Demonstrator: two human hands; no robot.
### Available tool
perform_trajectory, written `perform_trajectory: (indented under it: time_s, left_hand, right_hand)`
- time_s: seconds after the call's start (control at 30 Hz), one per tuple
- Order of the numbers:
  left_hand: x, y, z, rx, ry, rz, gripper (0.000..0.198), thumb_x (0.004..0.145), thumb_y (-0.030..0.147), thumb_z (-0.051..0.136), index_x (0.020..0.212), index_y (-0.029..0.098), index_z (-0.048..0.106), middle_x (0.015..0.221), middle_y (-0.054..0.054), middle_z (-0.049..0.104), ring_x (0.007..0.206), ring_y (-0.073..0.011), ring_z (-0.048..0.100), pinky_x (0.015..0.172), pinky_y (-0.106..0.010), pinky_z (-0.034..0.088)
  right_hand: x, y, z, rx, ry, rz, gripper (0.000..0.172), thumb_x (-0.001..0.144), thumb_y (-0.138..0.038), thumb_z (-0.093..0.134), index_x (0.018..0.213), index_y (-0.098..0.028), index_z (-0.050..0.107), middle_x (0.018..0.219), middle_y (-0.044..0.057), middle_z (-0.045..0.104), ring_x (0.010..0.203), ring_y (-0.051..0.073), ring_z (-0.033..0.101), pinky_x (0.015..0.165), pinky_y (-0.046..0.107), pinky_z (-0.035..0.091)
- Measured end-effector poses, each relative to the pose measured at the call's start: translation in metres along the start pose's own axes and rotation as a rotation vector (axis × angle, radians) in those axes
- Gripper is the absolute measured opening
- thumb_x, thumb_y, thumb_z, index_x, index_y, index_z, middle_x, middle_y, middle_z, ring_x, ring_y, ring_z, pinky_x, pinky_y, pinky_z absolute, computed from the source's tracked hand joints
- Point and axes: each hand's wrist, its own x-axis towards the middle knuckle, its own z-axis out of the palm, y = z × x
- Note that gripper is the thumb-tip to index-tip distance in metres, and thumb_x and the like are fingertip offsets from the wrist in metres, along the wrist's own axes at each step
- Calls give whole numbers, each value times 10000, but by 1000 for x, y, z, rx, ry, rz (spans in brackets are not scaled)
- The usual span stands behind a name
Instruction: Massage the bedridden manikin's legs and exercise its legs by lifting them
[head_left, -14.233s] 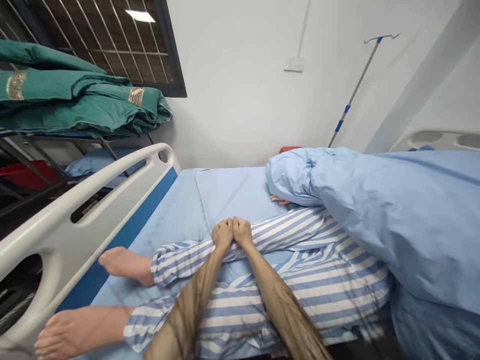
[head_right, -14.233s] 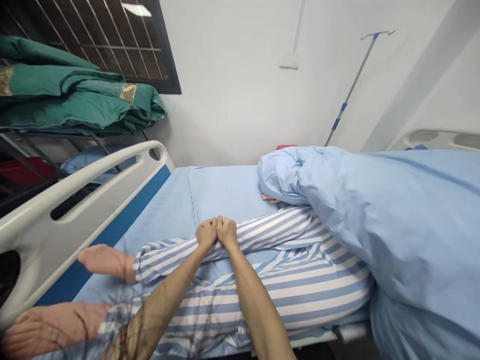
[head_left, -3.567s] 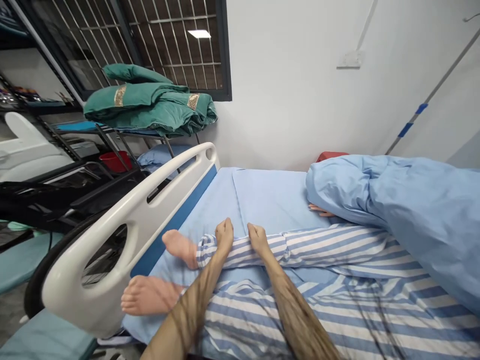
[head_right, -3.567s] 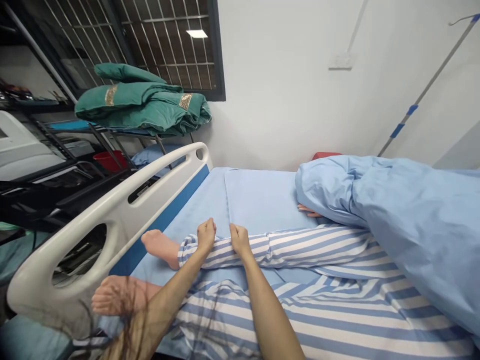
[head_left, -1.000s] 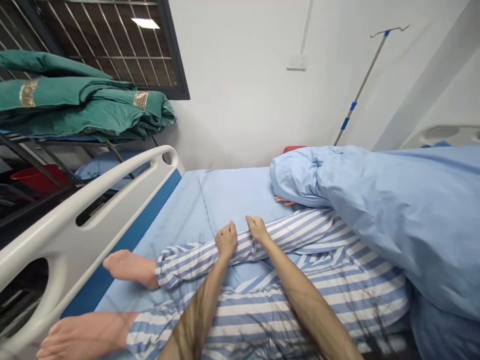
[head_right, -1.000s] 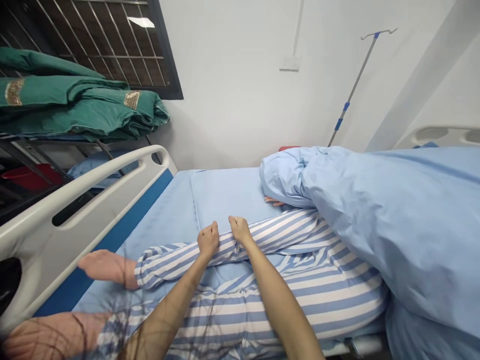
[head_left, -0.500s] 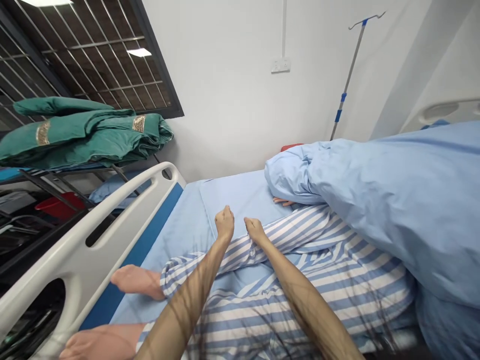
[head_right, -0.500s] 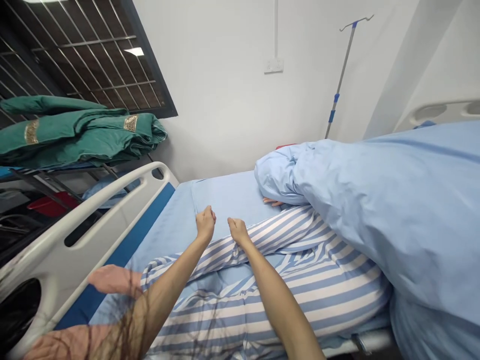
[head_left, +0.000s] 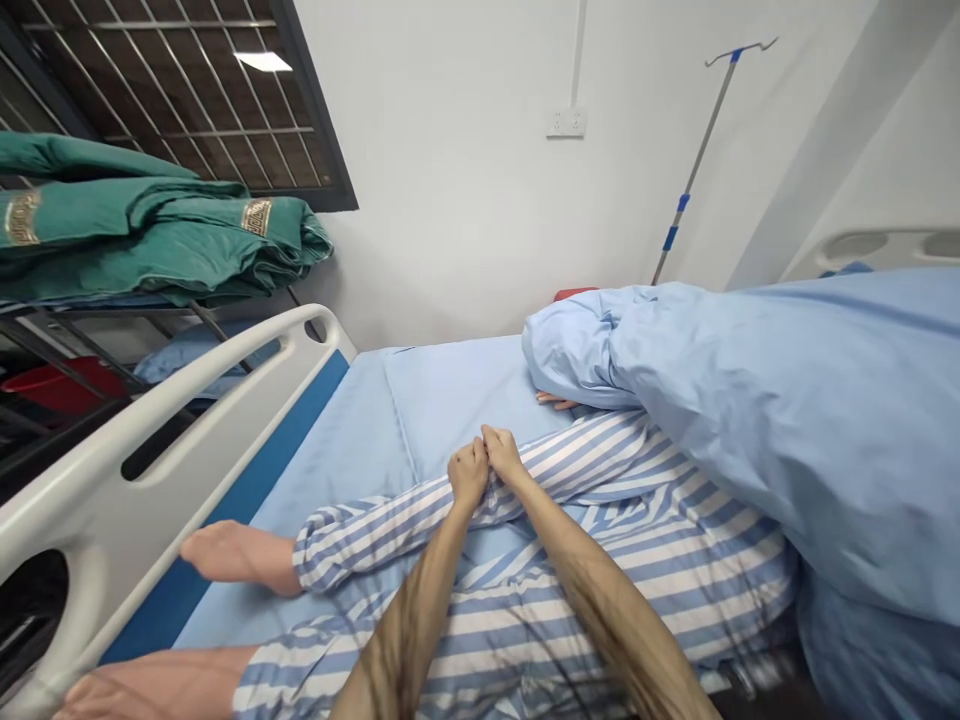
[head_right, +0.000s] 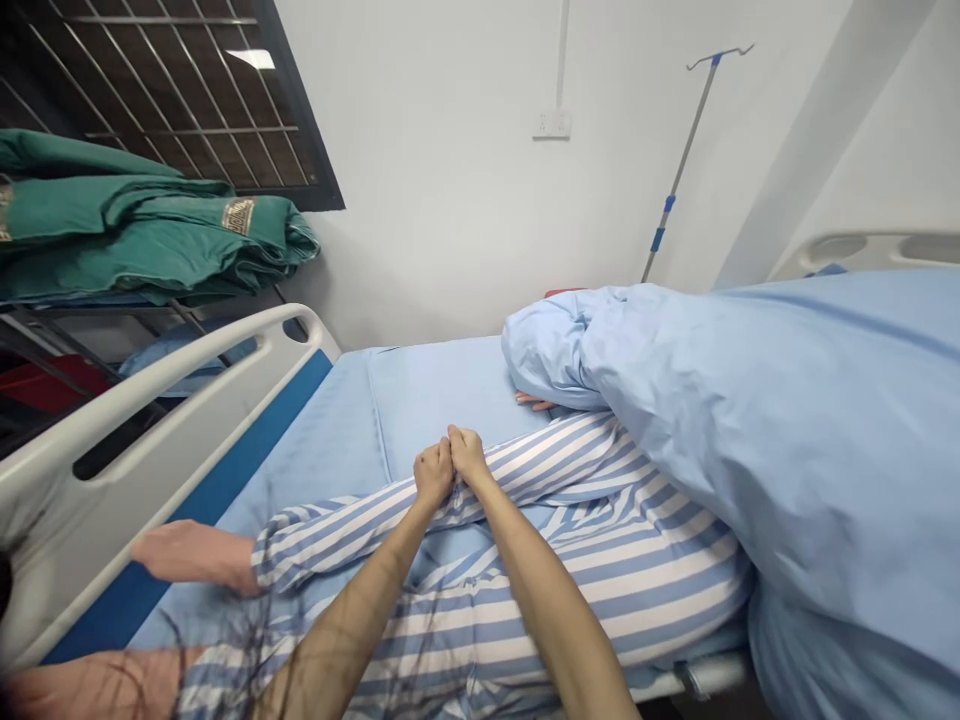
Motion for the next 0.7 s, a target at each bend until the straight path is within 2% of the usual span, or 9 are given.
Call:
perform_trajectory:
  time_s: [0.23, 0.33, 0.4, 0.6, 0.7]
  left_hand:
    - [0, 2, 1, -33, 26, -24, 551, 1033, 358, 313, 640, 181, 655, 774, -121, 713, 764, -188, 611, 696, -298, 315]
    - [0, 2, 2, -36, 29, -24, 532, 1022, 346, 323, 602, 186, 609, 757, -107, 698, 739, -177, 583, 687, -297, 296]
    - [1, 2, 3, -35, 33, -30, 522, 1015, 348, 328, 583, 187, 574, 740, -102, 685, 725, -174, 564, 682, -300, 282]
    - [3, -1, 9, -35, 61, -7, 526, 1006, 378, 308, 535, 201, 461, 637, -81, 609, 660, -172, 504, 662, -311, 265]
    - [2, -3, 10, -7, 81, 16, 514, 994, 370, 318, 520, 210, 435, 585, -63, 564, 632, -169, 497, 647, -302, 285]
  right_hand:
    - [23, -49, -41, -125, 27, -162, 564, 915, -602, 403, 498, -225, 376, 476, -42, 372, 523, 113, 374, 561, 272, 290]
    - [27, -57, -54, -162, 39, -210, 550, 941, -565, 404, 513, -224, 357, 491, -45, 361, 529, 108, 364, 565, 268, 281]
    - [24, -49, -60, -200, 45, -206, 529, 959, -509, 397, 518, -224, 342, 497, -45, 355, 535, 107, 367, 569, 265, 272]
    - [5, -1, -65, -404, 5, -98, 485, 971, -368, 422, 514, -220, 359, 490, -32, 388, 543, 120, 372, 580, 281, 220]
    - [4, 6, -66, -428, 24, -81, 483, 993, -362, 397, 530, -222, 383, 511, -15, 444, 556, 131, 394, 584, 284, 223]
